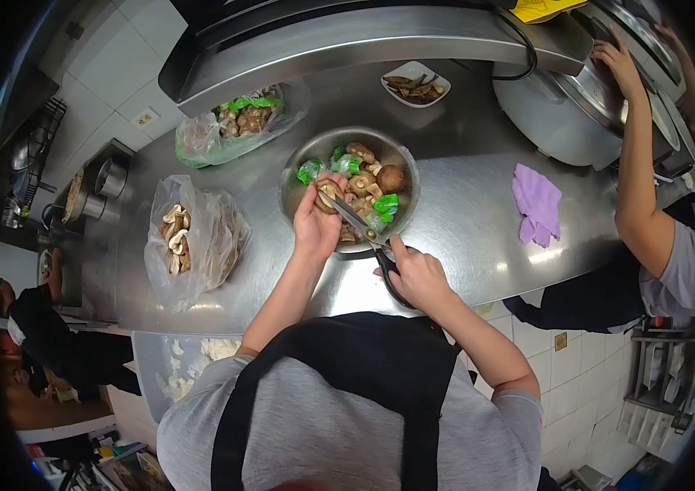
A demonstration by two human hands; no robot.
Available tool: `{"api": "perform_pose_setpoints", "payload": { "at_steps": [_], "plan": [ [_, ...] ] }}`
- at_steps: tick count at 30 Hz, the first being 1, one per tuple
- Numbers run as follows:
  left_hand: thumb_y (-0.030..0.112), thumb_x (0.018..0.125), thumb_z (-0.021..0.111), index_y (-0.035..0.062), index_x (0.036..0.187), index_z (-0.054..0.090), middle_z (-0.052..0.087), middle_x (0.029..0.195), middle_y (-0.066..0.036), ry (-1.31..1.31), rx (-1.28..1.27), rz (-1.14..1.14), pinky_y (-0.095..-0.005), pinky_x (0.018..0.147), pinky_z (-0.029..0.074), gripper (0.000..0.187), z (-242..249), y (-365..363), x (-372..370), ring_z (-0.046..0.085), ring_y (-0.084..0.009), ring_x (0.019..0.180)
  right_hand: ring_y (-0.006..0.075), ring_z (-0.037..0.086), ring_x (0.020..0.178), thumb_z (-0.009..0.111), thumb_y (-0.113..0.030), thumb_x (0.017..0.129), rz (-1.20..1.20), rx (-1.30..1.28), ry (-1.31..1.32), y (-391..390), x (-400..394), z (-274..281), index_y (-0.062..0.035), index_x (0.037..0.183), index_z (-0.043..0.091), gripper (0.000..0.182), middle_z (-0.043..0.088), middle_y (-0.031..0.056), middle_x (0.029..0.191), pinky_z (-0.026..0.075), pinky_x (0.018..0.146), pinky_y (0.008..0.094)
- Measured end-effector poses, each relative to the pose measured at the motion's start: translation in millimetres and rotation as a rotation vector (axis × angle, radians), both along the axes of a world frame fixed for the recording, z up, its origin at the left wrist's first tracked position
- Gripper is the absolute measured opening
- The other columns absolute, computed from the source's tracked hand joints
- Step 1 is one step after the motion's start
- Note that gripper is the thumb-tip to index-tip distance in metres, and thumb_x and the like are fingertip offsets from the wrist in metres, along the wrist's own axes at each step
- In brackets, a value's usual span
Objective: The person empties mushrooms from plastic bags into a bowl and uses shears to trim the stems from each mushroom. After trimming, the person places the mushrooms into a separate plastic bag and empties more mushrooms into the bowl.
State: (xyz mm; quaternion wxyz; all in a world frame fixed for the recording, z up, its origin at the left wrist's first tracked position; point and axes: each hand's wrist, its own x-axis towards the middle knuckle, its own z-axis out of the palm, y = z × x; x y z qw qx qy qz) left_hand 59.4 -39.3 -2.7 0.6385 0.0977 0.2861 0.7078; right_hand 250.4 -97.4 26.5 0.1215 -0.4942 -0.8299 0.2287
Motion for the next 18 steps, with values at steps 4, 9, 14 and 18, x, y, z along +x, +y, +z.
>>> {"api": "perform_pose_setpoints", "payload": {
  "at_steps": [4,9,14,18],
  "plan": [
    [0.026,0.095,0.035,0.0026,0.118,0.041,0.049,0.120,-0.015,-0.006,-0.058,-0.063,-0.0398,0.095,0.039,0.033,-13,1,-6,0.047,-0.0265,0.113,0.0385,0.061,0.062,0.062,-0.029,0.078,0.039,0.003,-0.048,6,5,5,0.0060,0.115,0.042,0.055,0.060,0.0229,0.067,0.049,0.056,0.0447],
    [0.025,0.096,0.036,0.0023,0.119,0.039,0.051,0.115,-0.014,-0.018,-0.036,-0.072,-0.0336,0.092,0.040,0.032,-16,-5,-4,0.051,-0.0226,0.107,0.0370,0.061,0.061,0.062,-0.031,0.077,0.051,0.018,-0.115,10,13,4,0.0047,0.118,0.042,0.057,0.060,0.0223,0.066,0.049,0.055,0.0436],
    [0.031,0.096,0.034,0.0040,0.124,0.038,0.049,0.119,-0.013,-0.014,0.117,-0.080,-0.0344,0.095,0.038,0.039,-8,-5,4,0.048,-0.0218,0.110,0.0385,0.060,0.061,0.062,-0.042,0.076,0.031,-0.051,-0.007,8,16,15,0.0013,0.098,0.041,0.053,0.060,0.0206,0.065,0.048,0.055,0.0450],
    [0.033,0.095,0.033,0.0051,0.127,0.037,0.047,0.123,-0.012,0.038,0.132,-0.059,-0.0358,0.097,0.036,0.042,12,-5,14,0.046,-0.0214,0.114,0.0393,0.060,0.062,0.059,-0.046,0.078,-0.003,0.021,0.016,3,15,21,0.0035,0.098,0.040,0.057,0.059,0.0217,0.064,0.047,0.055,0.0448]
  ]
}}
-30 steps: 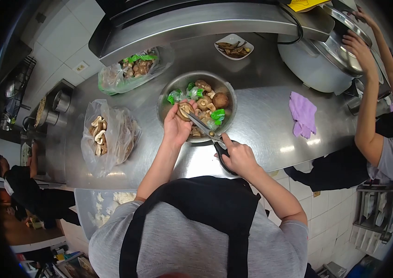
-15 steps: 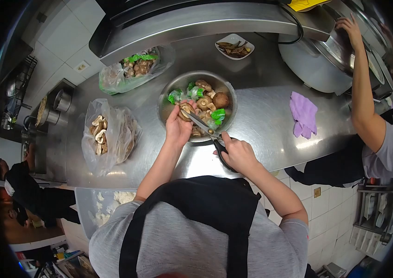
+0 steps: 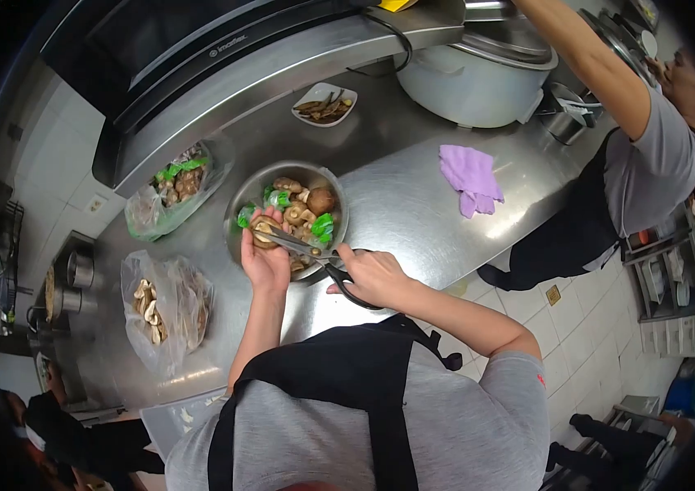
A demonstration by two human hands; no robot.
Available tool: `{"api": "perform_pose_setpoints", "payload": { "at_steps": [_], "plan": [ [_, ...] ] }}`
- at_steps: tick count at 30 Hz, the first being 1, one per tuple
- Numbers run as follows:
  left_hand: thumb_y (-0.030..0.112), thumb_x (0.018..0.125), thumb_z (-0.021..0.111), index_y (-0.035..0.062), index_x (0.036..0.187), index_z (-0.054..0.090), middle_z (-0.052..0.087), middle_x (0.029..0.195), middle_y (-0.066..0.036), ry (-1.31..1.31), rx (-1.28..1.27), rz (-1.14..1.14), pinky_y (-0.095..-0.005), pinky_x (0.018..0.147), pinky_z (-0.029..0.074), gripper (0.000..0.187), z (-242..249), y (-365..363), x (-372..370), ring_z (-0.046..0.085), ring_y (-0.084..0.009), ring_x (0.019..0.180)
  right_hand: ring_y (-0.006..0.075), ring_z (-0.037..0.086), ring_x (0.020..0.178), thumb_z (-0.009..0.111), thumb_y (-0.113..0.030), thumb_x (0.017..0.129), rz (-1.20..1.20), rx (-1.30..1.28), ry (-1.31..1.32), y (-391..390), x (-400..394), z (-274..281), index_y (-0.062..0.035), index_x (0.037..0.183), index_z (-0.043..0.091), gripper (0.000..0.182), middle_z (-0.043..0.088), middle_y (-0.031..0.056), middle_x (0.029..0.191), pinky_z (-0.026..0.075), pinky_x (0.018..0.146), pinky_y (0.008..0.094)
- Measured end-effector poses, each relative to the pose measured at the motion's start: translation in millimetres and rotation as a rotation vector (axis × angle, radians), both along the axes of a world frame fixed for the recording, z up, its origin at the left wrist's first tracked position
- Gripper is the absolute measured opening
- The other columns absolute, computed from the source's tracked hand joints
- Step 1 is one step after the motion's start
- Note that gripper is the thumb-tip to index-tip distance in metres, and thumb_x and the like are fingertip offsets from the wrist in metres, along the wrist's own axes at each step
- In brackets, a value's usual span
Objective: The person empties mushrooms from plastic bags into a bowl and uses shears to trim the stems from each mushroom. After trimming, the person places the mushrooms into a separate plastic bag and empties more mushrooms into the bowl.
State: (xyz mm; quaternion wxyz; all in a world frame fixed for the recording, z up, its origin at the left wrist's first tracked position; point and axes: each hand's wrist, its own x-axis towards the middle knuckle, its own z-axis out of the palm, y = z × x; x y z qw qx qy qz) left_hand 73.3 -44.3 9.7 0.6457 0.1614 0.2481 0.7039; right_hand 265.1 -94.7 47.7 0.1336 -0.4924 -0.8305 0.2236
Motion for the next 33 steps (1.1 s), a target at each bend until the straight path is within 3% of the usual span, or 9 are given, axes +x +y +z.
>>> {"api": "perform_pose_setpoints", "payload": {
  "at_steps": [7,11,18,20,21,22,24,25,33],
  "plan": [
    [0.030,0.096,0.034,0.0072,0.120,0.040,0.051,0.114,-0.012,-0.053,-0.108,-0.065,-0.0367,0.088,0.041,0.034,-9,10,-9,0.051,-0.0212,0.103,0.0381,0.061,0.059,0.060,-0.034,0.080,0.065,0.055,-0.105,14,10,-9,0.0028,0.099,0.042,0.045,0.058,0.0199,0.058,0.049,0.053,0.0446],
    [0.030,0.096,0.035,0.0063,0.117,0.041,0.052,0.114,-0.012,-0.128,-0.169,-0.021,-0.0368,0.089,0.041,0.033,-5,11,-20,0.052,-0.0226,0.103,0.0363,0.061,0.057,0.060,-0.037,0.079,0.118,0.082,-0.167,25,26,-12,0.0012,0.099,0.044,0.046,0.058,0.0187,0.058,0.047,0.051,0.0449],
    [0.017,0.090,0.040,-0.0006,0.114,0.048,0.050,0.119,-0.019,-0.173,-0.154,-0.111,-0.0418,0.087,0.045,0.031,-7,18,-55,0.049,-0.0318,0.111,0.0318,0.061,0.063,0.064,-0.045,0.075,0.085,-0.219,0.149,21,27,-7,-0.0050,0.110,0.048,0.056,0.057,0.0163,0.062,0.044,0.056,0.0399],
    [0.019,0.090,0.041,0.0002,0.116,0.048,0.052,0.116,-0.016,-0.103,-0.141,-0.113,-0.0414,0.088,0.045,0.032,-8,16,-58,0.050,-0.0297,0.109,0.0263,0.060,0.063,0.062,-0.044,0.078,-0.008,-0.493,0.287,10,26,-13,-0.0046,0.115,0.045,0.056,0.055,0.0131,0.063,0.044,0.058,0.0357],
    [0.022,0.091,0.042,0.0029,0.118,0.049,0.056,0.112,-0.009,-0.024,-0.183,-0.045,-0.0325,0.080,0.048,0.034,3,11,-52,0.054,-0.0198,0.101,0.0219,0.056,0.062,0.058,-0.042,0.082,0.016,-0.563,0.349,2,25,-17,-0.0045,0.121,0.041,0.057,0.052,0.0091,0.063,0.044,0.059,0.0322],
    [0.022,0.091,0.042,0.0029,0.118,0.049,0.056,0.112,-0.009,-0.027,-0.184,-0.030,-0.0325,0.080,0.048,0.034,3,9,-52,0.054,-0.0198,0.101,0.0208,0.056,0.060,0.054,-0.041,0.085,0.080,-0.549,0.425,-4,25,-27,-0.0049,0.125,0.035,0.057,0.052,0.0083,0.063,0.044,0.058,0.0311],
    [0.026,0.092,0.043,0.0074,0.119,0.049,0.057,0.105,-0.005,0.428,-0.100,-0.007,-0.0232,0.066,0.044,0.034,7,6,-52,0.054,-0.0104,0.088,0.0194,0.056,0.060,0.052,-0.041,0.086,0.085,-0.687,0.469,-15,21,-31,-0.0038,0.127,0.032,0.058,0.053,0.0081,0.065,0.044,0.058,0.0311],
    [0.023,0.090,0.047,0.0088,0.116,0.048,0.057,0.101,-0.002,0.434,-0.116,0.014,-0.0176,0.059,0.037,0.029,10,4,-48,0.051,-0.0050,0.083,0.0187,0.056,0.060,0.050,-0.040,0.087,0.088,-0.743,0.506,-19,19,-32,-0.0029,0.127,0.030,0.059,0.054,0.0079,0.065,0.044,0.058,0.0307],
    [-0.002,0.080,0.054,0.0038,0.105,0.042,0.054,0.098,-0.009,0.500,-0.017,-0.033,-0.0210,0.061,0.052,0.028,20,-1,-25,0.059,-0.0123,0.078,0.0227,0.058,0.067,0.051,-0.038,0.087,0.041,-0.651,0.477,-27,10,-32,-0.0025,0.128,0.029,0.058,0.055,0.0101,0.072,0.045,0.064,0.0322]
  ]
}}
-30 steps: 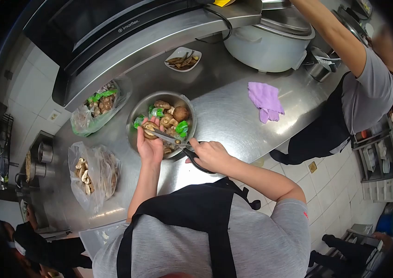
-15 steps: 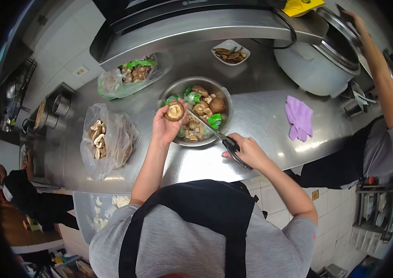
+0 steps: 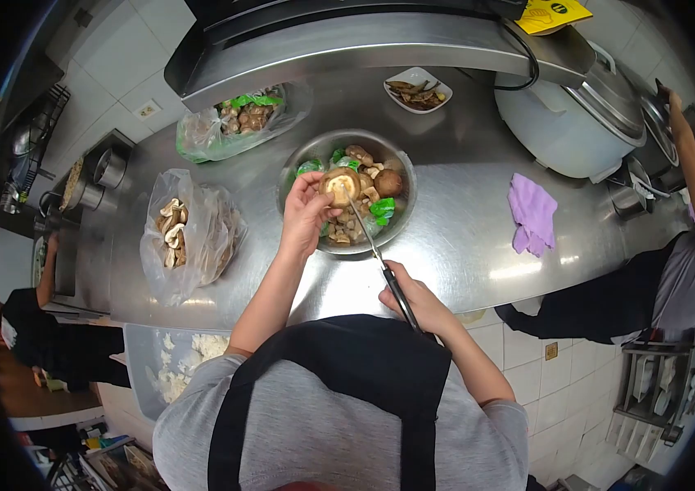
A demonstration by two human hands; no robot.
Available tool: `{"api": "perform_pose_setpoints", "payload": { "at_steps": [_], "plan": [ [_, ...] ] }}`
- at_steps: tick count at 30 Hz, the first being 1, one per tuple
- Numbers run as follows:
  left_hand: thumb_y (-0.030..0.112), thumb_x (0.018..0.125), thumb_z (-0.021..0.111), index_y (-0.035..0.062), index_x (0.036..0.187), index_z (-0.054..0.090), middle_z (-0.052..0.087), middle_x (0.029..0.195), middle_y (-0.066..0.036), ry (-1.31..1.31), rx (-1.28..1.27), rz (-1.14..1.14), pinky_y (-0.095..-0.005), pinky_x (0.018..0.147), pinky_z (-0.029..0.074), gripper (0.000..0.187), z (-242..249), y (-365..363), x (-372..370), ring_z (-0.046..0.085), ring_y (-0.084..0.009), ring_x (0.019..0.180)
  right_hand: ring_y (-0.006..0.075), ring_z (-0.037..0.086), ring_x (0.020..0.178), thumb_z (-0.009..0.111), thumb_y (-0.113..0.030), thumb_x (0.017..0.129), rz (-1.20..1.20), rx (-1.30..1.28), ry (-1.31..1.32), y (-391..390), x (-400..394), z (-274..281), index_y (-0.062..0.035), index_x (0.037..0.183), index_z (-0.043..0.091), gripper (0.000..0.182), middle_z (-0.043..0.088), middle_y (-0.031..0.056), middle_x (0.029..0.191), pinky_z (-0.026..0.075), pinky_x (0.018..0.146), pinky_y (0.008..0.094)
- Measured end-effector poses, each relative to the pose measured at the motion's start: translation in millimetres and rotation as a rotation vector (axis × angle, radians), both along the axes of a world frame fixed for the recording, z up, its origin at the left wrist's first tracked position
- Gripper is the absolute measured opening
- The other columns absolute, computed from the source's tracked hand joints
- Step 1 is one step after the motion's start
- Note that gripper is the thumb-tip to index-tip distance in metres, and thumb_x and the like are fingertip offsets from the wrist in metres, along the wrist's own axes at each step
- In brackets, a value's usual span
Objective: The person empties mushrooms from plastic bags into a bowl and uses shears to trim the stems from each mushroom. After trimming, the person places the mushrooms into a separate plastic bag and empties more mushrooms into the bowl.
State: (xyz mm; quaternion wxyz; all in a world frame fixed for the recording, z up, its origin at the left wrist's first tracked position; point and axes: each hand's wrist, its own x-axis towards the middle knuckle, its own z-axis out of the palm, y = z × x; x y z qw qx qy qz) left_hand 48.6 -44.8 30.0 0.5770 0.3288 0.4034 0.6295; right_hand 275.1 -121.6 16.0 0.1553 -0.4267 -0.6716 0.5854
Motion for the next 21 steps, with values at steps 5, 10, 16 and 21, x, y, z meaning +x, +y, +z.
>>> {"api": "perform_pose_setpoints", "payload": {
  "at_steps": [5,10,16,21],
  "plan": [
    [-0.005,0.079,0.056,0.0029,0.103,0.043,0.053,0.098,-0.009,0.009,0.015,-0.039,-0.0197,0.056,0.052,0.029,1,-9,6,0.060,-0.0118,0.075,0.0257,0.058,0.076,0.051,-0.038,0.087,-0.014,0.017,0.039,2,-1,8,-0.0030,0.128,0.029,0.058,0.057,0.0120,0.081,0.045,0.072,0.0342],
    [-0.005,0.078,0.058,0.0021,0.102,0.045,0.052,0.099,-0.009,0.030,0.012,-0.048,-0.0189,0.054,0.052,0.028,6,-11,8,0.060,-0.0113,0.073,0.0250,0.058,0.075,0.051,-0.036,0.087,0.003,0.038,0.030,4,-1,13,-0.0031,0.128,0.030,0.056,0.057,0.0113,0.081,0.045,0.070,0.0335],
    [-0.005,0.078,0.058,0.0002,0.098,0.047,0.052,0.099,-0.010,0.053,0.059,-0.063,-0.0192,0.054,0.052,0.024,6,-19,9,0.061,-0.0115,0.072,0.0222,0.056,0.065,0.053,-0.033,0.087,-0.023,0.033,0.079,2,-5,17,-0.0038,0.126,0.032,0.053,0.055,0.0098,0.073,0.044,0.062,0.0329],
    [-0.008,0.076,0.058,-0.0001,0.097,0.047,0.054,0.099,-0.010,-0.016,0.059,-0.028,-0.0180,0.052,0.051,0.025,7,-23,8,0.061,-0.0118,0.072,0.0202,0.053,0.057,0.055,-0.030,0.086,-0.068,0.081,0.078,0,-11,21,-0.0034,0.121,0.037,0.047,0.052,0.0077,0.064,0.042,0.056,0.0329]
  ]
}}
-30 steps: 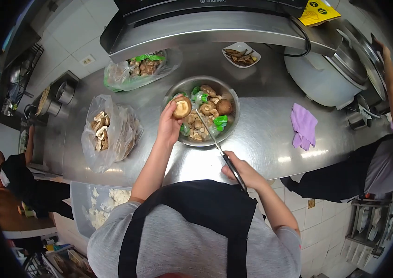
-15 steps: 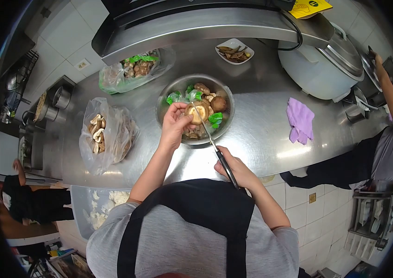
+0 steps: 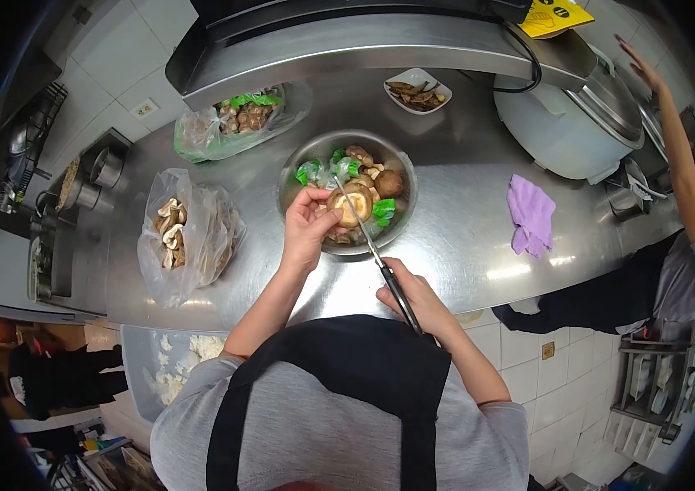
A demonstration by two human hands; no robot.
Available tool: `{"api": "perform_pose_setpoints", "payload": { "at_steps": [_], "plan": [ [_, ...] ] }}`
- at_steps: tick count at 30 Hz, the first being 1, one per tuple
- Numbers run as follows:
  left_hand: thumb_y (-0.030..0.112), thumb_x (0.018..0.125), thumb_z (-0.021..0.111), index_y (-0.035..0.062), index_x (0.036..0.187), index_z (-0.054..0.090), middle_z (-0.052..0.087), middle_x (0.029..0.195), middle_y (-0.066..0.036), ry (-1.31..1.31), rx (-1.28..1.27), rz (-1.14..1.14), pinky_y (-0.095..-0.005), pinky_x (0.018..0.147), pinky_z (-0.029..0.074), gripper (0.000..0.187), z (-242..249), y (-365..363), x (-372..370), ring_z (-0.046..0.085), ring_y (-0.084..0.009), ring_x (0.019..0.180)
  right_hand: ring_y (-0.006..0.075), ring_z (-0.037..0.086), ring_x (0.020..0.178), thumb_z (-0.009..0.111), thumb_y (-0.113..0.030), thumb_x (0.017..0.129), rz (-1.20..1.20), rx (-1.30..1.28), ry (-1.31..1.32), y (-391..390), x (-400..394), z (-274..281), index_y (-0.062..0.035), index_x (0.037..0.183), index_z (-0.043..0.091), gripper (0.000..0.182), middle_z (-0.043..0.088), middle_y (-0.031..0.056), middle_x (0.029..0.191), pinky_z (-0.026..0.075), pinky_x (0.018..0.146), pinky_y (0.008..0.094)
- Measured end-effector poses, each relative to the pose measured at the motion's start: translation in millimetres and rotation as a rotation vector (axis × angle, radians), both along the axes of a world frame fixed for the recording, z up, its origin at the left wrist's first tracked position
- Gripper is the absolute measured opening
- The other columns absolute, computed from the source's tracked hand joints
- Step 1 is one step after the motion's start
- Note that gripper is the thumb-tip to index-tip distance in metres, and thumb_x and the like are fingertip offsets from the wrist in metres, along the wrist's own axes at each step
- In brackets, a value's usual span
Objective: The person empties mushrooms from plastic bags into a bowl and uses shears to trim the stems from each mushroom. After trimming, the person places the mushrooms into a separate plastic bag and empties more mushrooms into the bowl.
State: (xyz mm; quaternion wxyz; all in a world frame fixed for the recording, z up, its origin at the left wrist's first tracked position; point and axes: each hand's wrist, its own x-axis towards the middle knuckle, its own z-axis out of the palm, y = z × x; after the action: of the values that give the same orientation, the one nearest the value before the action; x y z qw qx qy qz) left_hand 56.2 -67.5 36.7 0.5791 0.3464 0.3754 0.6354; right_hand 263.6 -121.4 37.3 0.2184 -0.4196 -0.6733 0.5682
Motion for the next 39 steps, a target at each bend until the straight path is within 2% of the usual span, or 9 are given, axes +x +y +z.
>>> {"api": "perform_pose_setpoints", "payload": {
  "at_steps": [4,6,7,9,12,20,25,33,39],
  "plan": [
    [0.003,0.083,0.055,0.0015,0.099,0.048,0.054,0.098,-0.009,0.090,0.009,-0.017,-0.0273,0.065,0.053,0.017,-6,0,-4,0.060,-0.0140,0.083,0.0144,0.048,0.048,0.061,-0.025,0.083,-0.058,-0.039,0.023,-2,-3,4,-0.0023,0.115,0.043,0.043,0.049,0.0044,0.057,0.037,0.046,0.0281],
    [0.029,0.091,0.045,0.0025,0.109,0.048,0.053,0.105,-0.011,-0.046,0.019,0.142,-0.0430,0.086,0.047,0.032,-6,5,-2,0.056,-0.0223,0.099,0.0121,0.046,0.045,0.063,-0.024,0.082,-0.091,-0.098,0.053,-3,-6,5,-0.0017,0.113,0.045,0.042,0.048,0.0032,0.055,0.035,0.043,0.0266],
    [0.029,0.091,0.045,0.0025,0.109,0.048,0.053,0.105,-0.011,-0.046,0.018,0.142,-0.0430,0.086,0.047,0.032,-6,8,-3,0.056,-0.0223,0.099,0.0101,0.045,0.043,0.064,-0.023,0.081,-0.101,-0.097,0.061,-3,-7,4,-0.0016,0.112,0.046,0.042,0.048,0.0022,0.054,0.033,0.041,0.0253],
    [0.050,0.091,0.031,0.0048,0.121,0.042,0.049,0.118,-0.015,-0.634,-0.224,-0.205,-0.0516,0.097,0.033,0.055,1,11,-7,0.045,-0.0299,0.115,0.0081,0.043,0.041,0.065,-0.022,0.081,-0.109,-0.096,0.070,-3,-9,3,-0.0015,0.111,0.047,0.041,0.047,0.0012,0.052,0.031,0.039,0.0241],
    [0.054,0.089,0.030,0.0053,0.128,0.037,0.042,0.128,-0.019,-0.796,-0.340,-0.304,-0.0533,0.099,0.031,0.063,-7,15,-7,0.040,-0.0336,0.121,0.0069,0.041,0.040,0.066,-0.019,0.080,-0.161,-0.212,0.097,-3,-11,3,-0.0025,0.110,0.049,0.039,0.047,0.0007,0.052,0.031,0.037,0.0234],
    [0.046,0.088,0.040,0.0018,0.130,0.032,0.035,0.133,-0.023,-1.002,-0.343,-0.321,-0.0515,0.099,0.032,0.061,-25,13,-22,0.035,-0.0381,0.123,0.0042,0.042,0.039,0.065,-0.015,0.081,-0.229,-0.267,0.292,-1,-2,0,-0.0044,0.115,0.049,0.039,0.047,-0.0020,0.053,0.032,0.035,0.0201],
    [0.041,0.088,0.043,0.0018,0.129,0.034,0.037,0.132,-0.022,-0.970,-0.362,-0.261,-0.0499,0.099,0.034,0.057,-30,16,-30,0.036,-0.0360,0.123,0.0065,0.047,0.043,0.043,-0.033,0.093,-0.354,-0.128,0.617,4,10,1,0.0034,0.116,0.044,0.043,0.050,0.0019,0.058,0.038,0.039,0.0196],
    [0.038,0.087,0.044,0.0035,0.128,0.038,0.040,0.131,-0.019,-0.959,-0.310,-0.145,-0.0494,0.099,0.033,0.054,-24,10,-52,0.036,-0.0353,0.124,0.0116,0.049,0.045,0.036,-0.058,0.087,-0.599,-0.064,0.859,21,37,-2,0.0063,0.121,0.037,0.072,0.050,0.0051,0.060,0.040,0.040,0.0228],
    [0.035,0.087,0.043,0.0054,0.131,0.035,0.037,0.135,-0.018,-0.972,-0.286,-0.113,-0.0489,0.101,0.030,0.054,-21,2,-72,0.033,-0.0334,0.126,0.0148,0.044,0.046,0.032,-0.058,0.089,-0.773,-0.074,1.199,63,82,22,-0.0058,0.111,0.048,0.059,0.049,0.0051,0.060,0.036,0.043,0.0284]
  ]
}}
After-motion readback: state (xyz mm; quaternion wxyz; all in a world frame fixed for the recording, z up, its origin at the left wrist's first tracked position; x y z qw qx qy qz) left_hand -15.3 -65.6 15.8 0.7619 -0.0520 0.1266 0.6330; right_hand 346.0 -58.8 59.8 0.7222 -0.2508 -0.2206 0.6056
